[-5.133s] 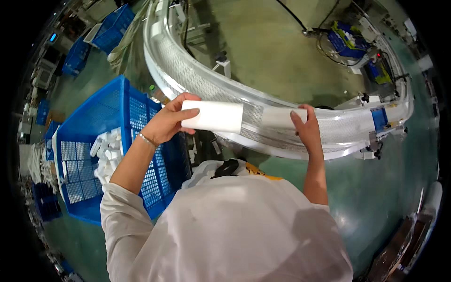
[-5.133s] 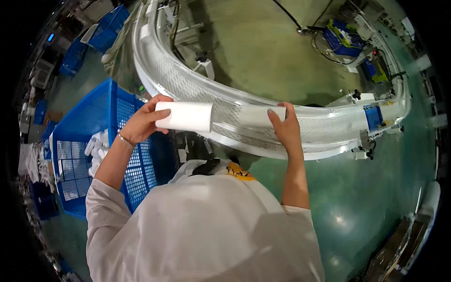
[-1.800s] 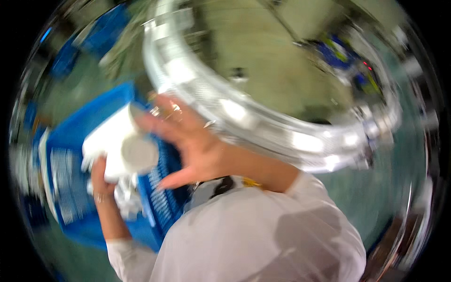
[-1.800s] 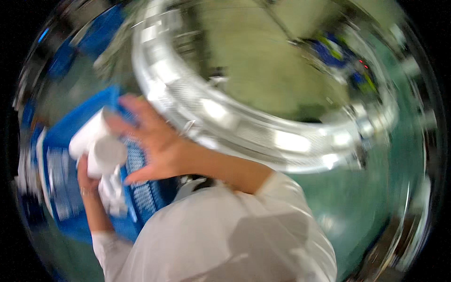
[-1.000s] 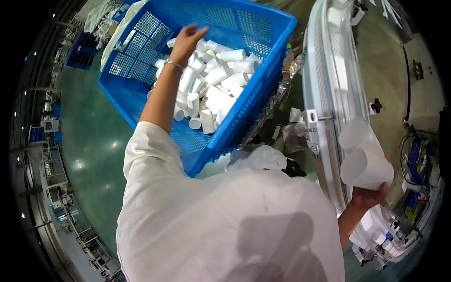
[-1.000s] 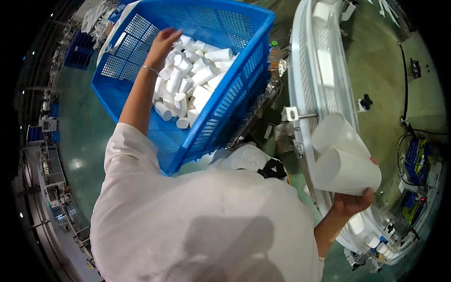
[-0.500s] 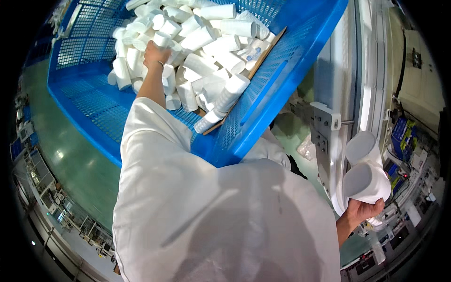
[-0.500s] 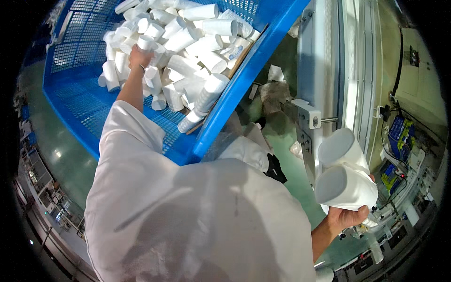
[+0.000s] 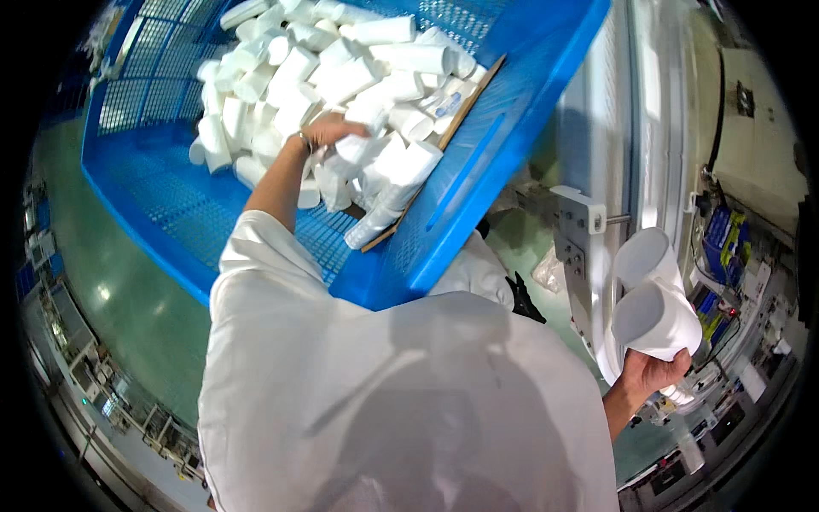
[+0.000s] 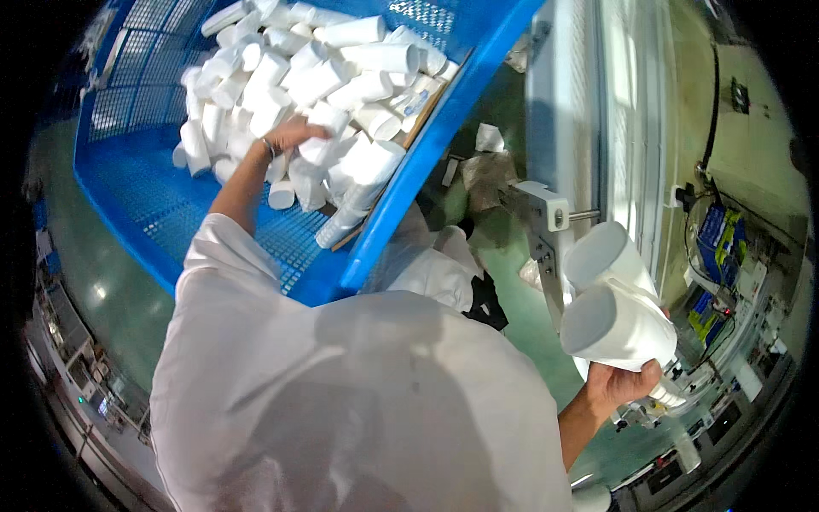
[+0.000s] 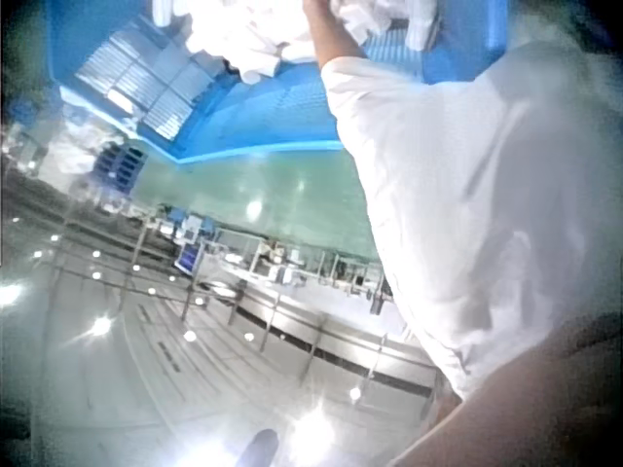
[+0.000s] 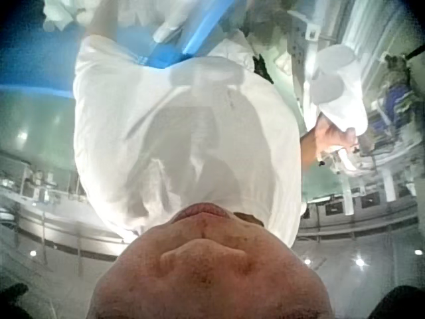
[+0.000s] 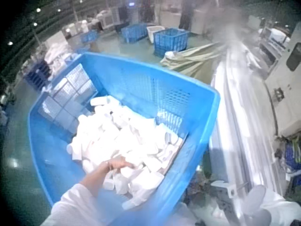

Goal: The person picks up white foam blocks from a blue crate and places them onto a curved conveyor belt. The person also applies a liquid from a plastic bottle to one of the foam blocks by hand.

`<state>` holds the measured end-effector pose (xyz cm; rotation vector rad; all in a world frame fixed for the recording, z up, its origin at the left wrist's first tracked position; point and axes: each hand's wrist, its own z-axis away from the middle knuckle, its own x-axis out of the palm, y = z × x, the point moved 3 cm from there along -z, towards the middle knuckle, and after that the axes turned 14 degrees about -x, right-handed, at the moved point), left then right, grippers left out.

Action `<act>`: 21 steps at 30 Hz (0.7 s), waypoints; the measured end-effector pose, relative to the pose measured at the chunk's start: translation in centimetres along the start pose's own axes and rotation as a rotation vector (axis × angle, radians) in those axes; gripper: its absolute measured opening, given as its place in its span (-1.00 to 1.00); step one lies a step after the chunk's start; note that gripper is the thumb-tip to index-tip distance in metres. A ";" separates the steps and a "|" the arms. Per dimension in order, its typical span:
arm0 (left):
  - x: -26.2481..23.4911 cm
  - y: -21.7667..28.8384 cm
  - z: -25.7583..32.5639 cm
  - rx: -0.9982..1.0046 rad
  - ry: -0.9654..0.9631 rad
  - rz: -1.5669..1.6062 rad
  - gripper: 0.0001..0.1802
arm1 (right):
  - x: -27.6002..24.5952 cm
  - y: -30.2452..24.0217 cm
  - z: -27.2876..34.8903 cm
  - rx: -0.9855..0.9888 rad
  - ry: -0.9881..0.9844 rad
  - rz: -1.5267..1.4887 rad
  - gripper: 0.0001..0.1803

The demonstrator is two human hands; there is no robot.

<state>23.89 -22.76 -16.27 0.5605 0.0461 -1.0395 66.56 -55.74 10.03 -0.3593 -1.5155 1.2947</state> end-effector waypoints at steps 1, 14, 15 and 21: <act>0.9 -1.4 -1.5 -0.029 -0.052 -0.035 -0.40 | -0.1 -0.2 0.3 -0.020 -0.011 0.003 -0.23; 3.4 -5.1 -1.4 0.144 -0.445 0.851 -0.54 | -1.4 -1.6 2.8 -0.080 0.049 0.051 -0.35; 3.2 -7.2 -2.3 0.093 -0.405 0.927 -0.53 | -1.6 -1.9 2.8 -0.044 0.036 0.006 -0.35; 3.6 -10.9 -2.5 0.286 0.429 0.038 -0.39 | -5.1 -2.7 4.4 -0.137 0.230 -0.127 -0.35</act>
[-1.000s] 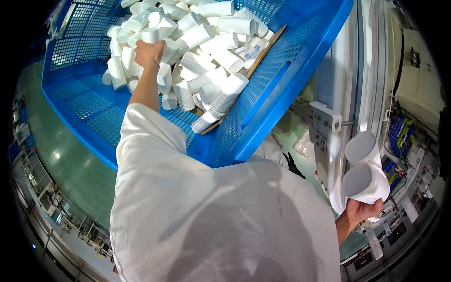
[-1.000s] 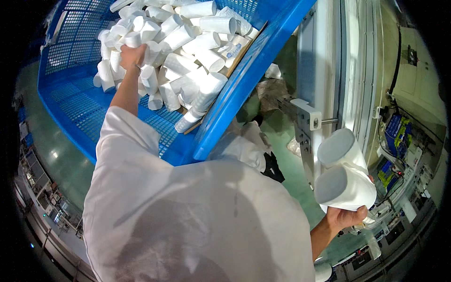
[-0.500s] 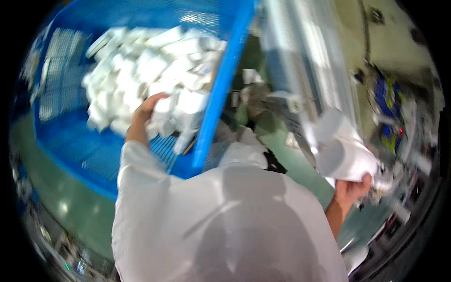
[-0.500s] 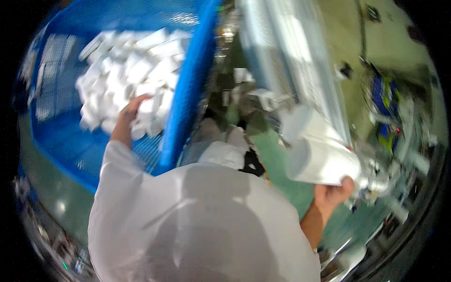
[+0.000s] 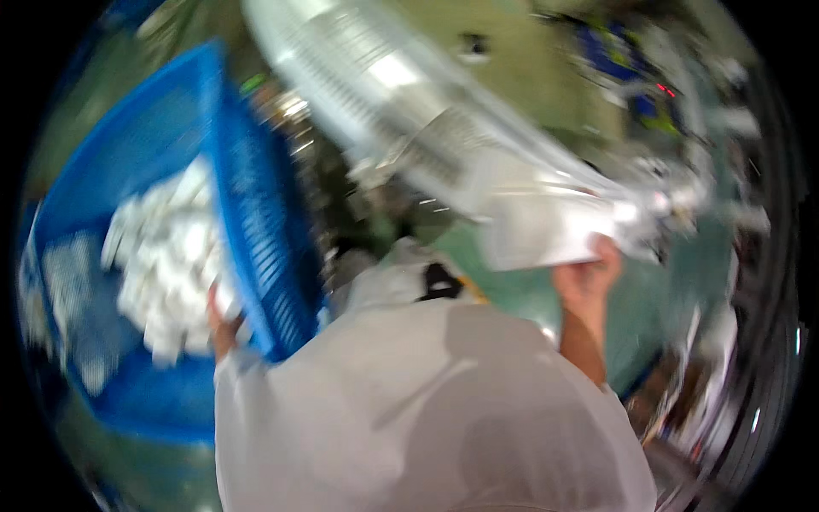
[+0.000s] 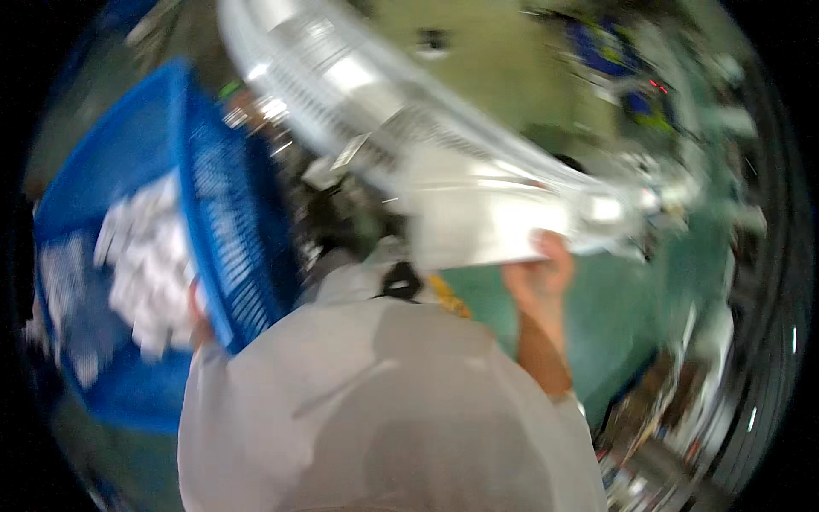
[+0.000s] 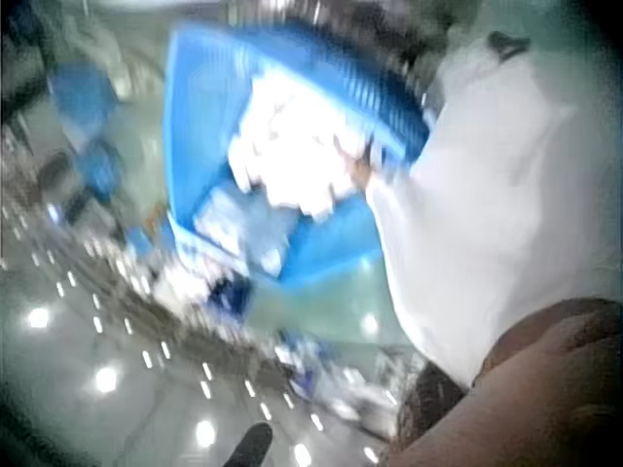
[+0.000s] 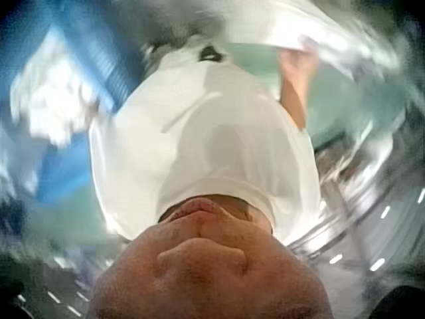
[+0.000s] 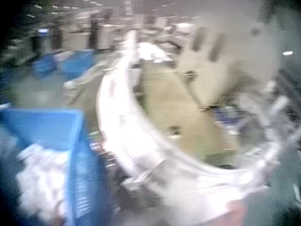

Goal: The person picks up white foam blocks from a blue crate and places them onto a curved conveyor belt. The person also applies a liquid from a plastic bottle to one of the foam blocks by hand.

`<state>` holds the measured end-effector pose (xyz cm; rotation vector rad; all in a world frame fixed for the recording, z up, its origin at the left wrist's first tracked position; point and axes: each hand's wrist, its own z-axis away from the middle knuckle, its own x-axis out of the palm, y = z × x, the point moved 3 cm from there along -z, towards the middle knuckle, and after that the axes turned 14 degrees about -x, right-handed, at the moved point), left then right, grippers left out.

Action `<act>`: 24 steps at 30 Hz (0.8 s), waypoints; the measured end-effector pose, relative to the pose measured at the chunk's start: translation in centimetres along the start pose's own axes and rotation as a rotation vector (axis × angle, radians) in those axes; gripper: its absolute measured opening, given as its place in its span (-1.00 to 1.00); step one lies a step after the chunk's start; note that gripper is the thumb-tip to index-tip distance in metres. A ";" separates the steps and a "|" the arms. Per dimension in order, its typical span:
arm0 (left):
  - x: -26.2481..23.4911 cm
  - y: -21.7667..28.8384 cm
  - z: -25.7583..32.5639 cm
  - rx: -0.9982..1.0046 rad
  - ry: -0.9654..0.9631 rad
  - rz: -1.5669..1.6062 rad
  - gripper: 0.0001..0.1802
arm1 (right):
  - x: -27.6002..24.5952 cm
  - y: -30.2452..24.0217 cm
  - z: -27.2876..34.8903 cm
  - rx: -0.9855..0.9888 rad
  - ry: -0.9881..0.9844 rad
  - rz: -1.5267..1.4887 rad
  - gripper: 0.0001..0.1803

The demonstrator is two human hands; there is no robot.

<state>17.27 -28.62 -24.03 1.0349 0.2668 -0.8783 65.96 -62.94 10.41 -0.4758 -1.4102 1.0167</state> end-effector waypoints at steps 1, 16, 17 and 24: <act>0.9 2.1 0.2 -0.136 -0.120 0.216 -0.40 | -0.3 -0.9 0.1 -0.047 -0.020 0.040 -0.37; -13.9 29.2 8.4 0.397 -0.151 0.594 -0.23 | -2.2 -0.3 -3.4 0.070 -0.212 -0.039 -0.33; -14.3 32.9 11.6 0.476 -0.028 0.479 -0.07 | -2.0 -0.2 -3.4 0.064 -0.216 -0.048 -0.33; -9.8 44.3 23.0 1.041 0.005 0.336 0.08 | -2.3 -1.0 -4.3 -0.013 -0.289 -0.107 -0.32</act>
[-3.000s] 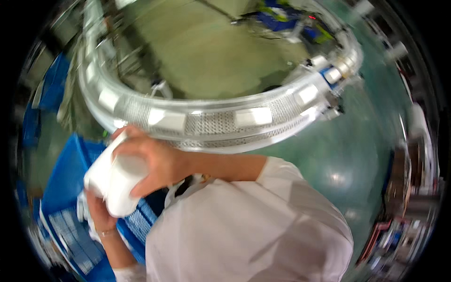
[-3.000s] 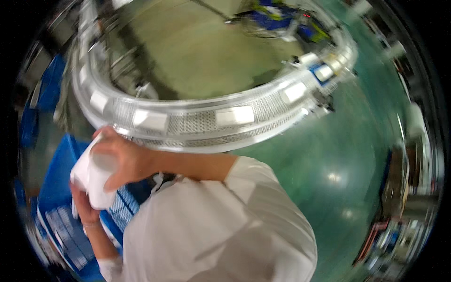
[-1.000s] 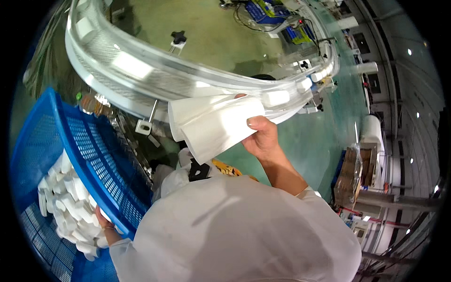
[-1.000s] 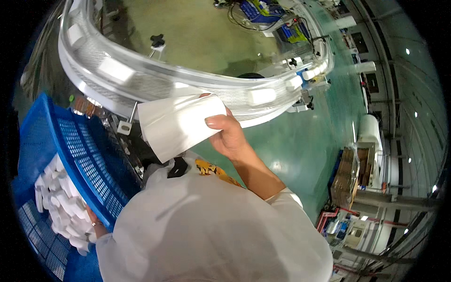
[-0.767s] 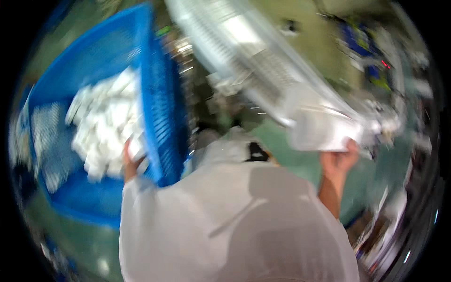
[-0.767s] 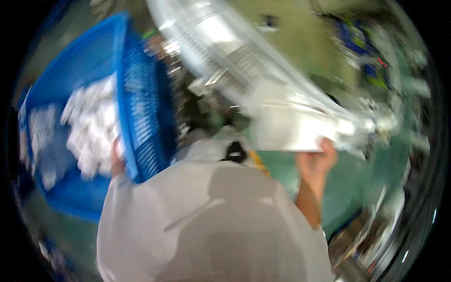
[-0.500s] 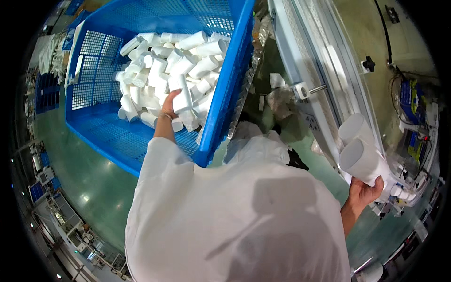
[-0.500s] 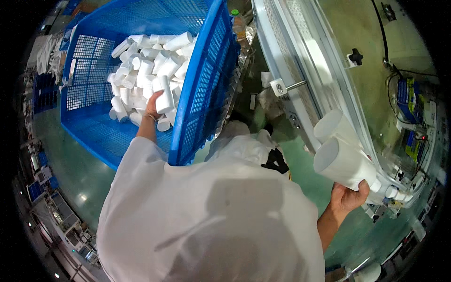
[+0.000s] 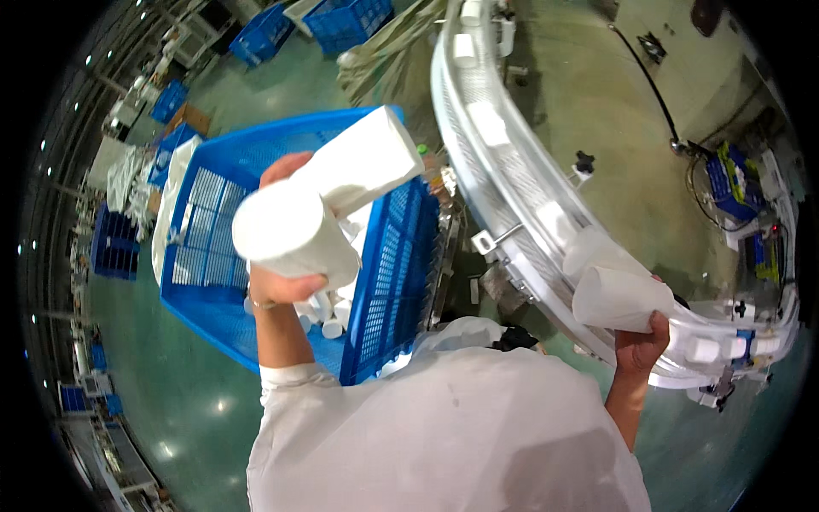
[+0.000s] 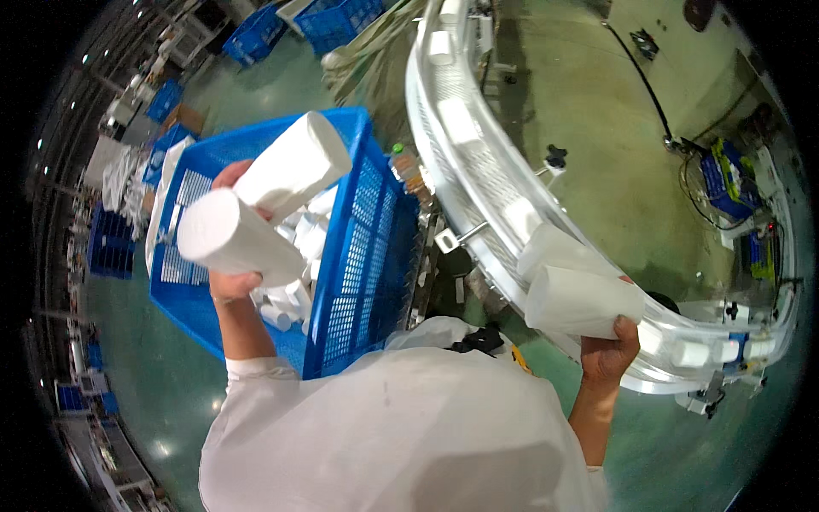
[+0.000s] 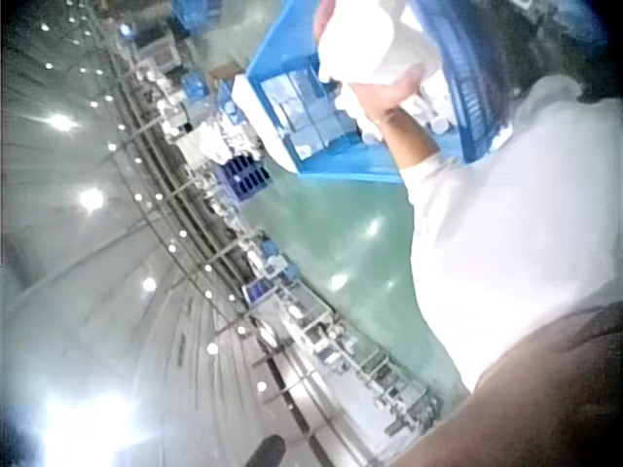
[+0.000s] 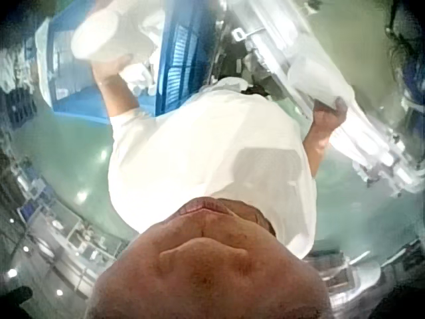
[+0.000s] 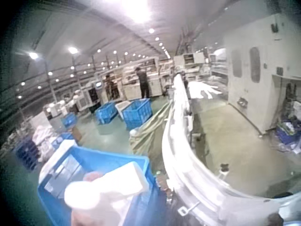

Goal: The person picks up white foam blocks from a blue crate and places them onto a curved conveyor belt. The person also applies a liquid from a plastic bottle to one of the foam blocks by hand.

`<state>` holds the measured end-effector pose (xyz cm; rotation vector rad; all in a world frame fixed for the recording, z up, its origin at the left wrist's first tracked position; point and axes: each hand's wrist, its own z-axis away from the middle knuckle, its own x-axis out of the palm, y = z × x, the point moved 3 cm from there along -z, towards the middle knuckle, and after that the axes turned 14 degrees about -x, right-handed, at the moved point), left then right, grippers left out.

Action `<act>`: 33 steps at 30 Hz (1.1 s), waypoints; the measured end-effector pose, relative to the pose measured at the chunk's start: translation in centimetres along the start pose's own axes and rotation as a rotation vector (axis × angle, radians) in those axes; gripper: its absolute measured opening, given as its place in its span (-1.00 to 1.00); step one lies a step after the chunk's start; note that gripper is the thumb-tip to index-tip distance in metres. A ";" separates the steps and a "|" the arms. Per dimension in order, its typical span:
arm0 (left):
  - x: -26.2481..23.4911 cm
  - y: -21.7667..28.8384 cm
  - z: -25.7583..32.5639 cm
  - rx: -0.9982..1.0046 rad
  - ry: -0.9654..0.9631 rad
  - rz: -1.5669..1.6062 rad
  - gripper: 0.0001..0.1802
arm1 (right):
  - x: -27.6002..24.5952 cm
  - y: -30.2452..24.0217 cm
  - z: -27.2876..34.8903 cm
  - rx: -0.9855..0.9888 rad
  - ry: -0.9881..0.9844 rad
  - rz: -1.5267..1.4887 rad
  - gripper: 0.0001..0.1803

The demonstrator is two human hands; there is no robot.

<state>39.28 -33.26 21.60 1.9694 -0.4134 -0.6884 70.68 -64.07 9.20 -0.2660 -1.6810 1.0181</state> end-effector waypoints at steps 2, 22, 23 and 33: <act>2.0 1.5 0.3 0.031 0.042 -0.058 0.10 | -0.4 -0.7 -0.1 -0.011 -0.019 -0.030 -0.32; 8.9 -13.5 -0.9 -0.550 -0.171 0.458 -0.44 | -9.2 -7.4 2.8 -0.173 0.109 -0.010 -0.45; 9.9 -14.3 -0.6 -0.594 -0.205 0.498 -0.44 | -9.9 -7.4 3.1 -0.171 0.114 -0.009 -0.45; 10.6 -16.0 2.1 -0.698 -0.224 0.776 -0.34 | -12.3 -11.9 3.7 -0.126 0.323 0.249 -0.52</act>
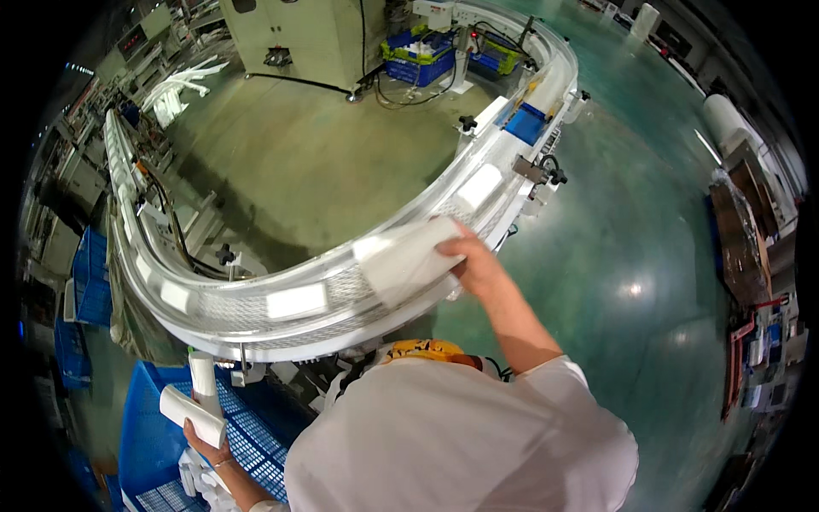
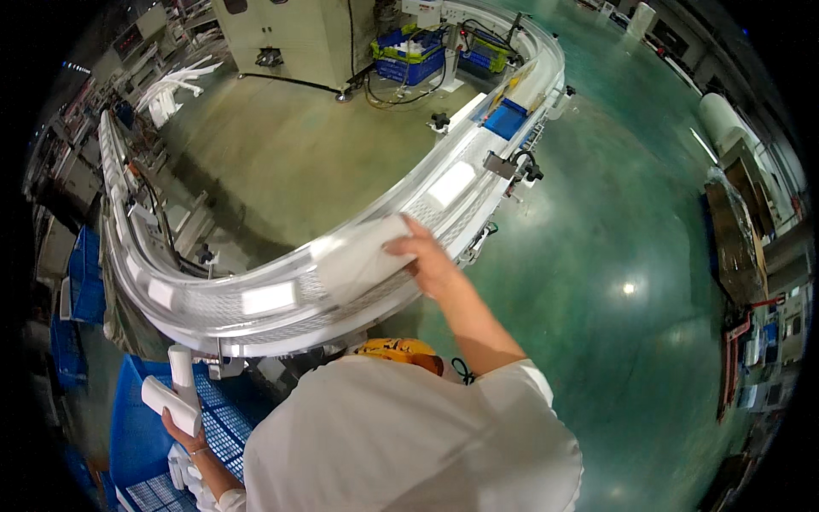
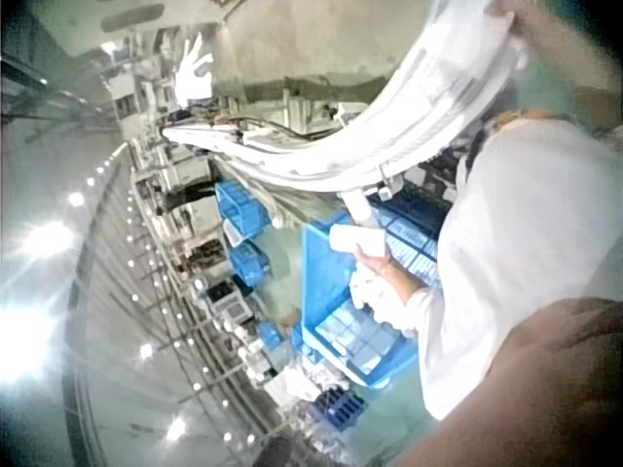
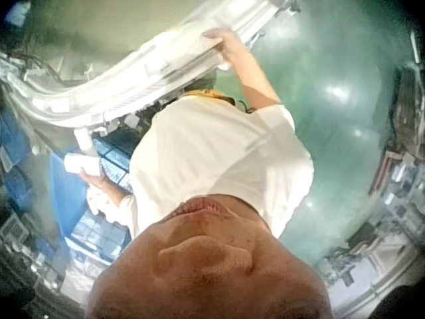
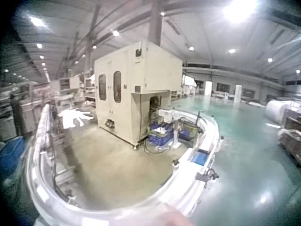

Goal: The person picks up white foam blocks from a blue crate and places them onto a curved conveyor belt. The person also applies a liquid from a plastic bottle to one of the foam blocks by hand.

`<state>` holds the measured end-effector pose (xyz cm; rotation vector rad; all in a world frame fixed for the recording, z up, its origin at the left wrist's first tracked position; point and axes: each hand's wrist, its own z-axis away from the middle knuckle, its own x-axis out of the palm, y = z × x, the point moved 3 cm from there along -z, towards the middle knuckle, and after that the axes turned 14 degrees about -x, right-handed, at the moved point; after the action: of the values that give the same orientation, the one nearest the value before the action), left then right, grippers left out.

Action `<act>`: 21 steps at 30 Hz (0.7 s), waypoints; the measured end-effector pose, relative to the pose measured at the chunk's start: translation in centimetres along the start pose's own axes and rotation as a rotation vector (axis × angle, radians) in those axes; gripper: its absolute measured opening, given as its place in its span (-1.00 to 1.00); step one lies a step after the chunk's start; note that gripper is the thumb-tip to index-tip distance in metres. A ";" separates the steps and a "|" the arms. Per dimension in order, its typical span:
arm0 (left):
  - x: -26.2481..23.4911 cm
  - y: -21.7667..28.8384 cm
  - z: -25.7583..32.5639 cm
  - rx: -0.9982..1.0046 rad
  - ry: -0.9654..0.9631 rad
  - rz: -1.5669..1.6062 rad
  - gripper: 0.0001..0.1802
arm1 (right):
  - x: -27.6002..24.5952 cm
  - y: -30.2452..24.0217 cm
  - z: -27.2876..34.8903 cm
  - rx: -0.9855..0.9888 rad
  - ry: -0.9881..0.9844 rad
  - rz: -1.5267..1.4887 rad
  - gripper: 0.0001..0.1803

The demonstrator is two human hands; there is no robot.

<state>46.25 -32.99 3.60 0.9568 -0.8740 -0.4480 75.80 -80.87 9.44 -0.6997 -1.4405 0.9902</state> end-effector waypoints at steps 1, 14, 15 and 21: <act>-0.2 -0.1 0.2 0.006 0.020 0.011 -0.33 | -1.4 -0.4 -1.1 -0.024 -0.025 0.013 -0.51; 8.5 0.5 2.7 0.137 -0.058 -0.028 -0.05 | -6.2 -2.7 -8.1 0.160 -0.037 0.457 -0.68; 9.5 0.6 3.2 0.141 -0.079 -0.070 -0.02 | -6.1 -2.2 -8.4 0.158 -0.036 0.475 -0.70; 13.8 -1.5 4.0 0.030 -0.166 -0.079 -0.04 | -9.0 -3.6 -11.1 0.044 -0.042 0.941 -0.53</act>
<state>51.19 -45.23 9.59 0.9948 -0.9972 -0.5900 88.35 -88.47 7.76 -1.3808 -1.0945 1.7425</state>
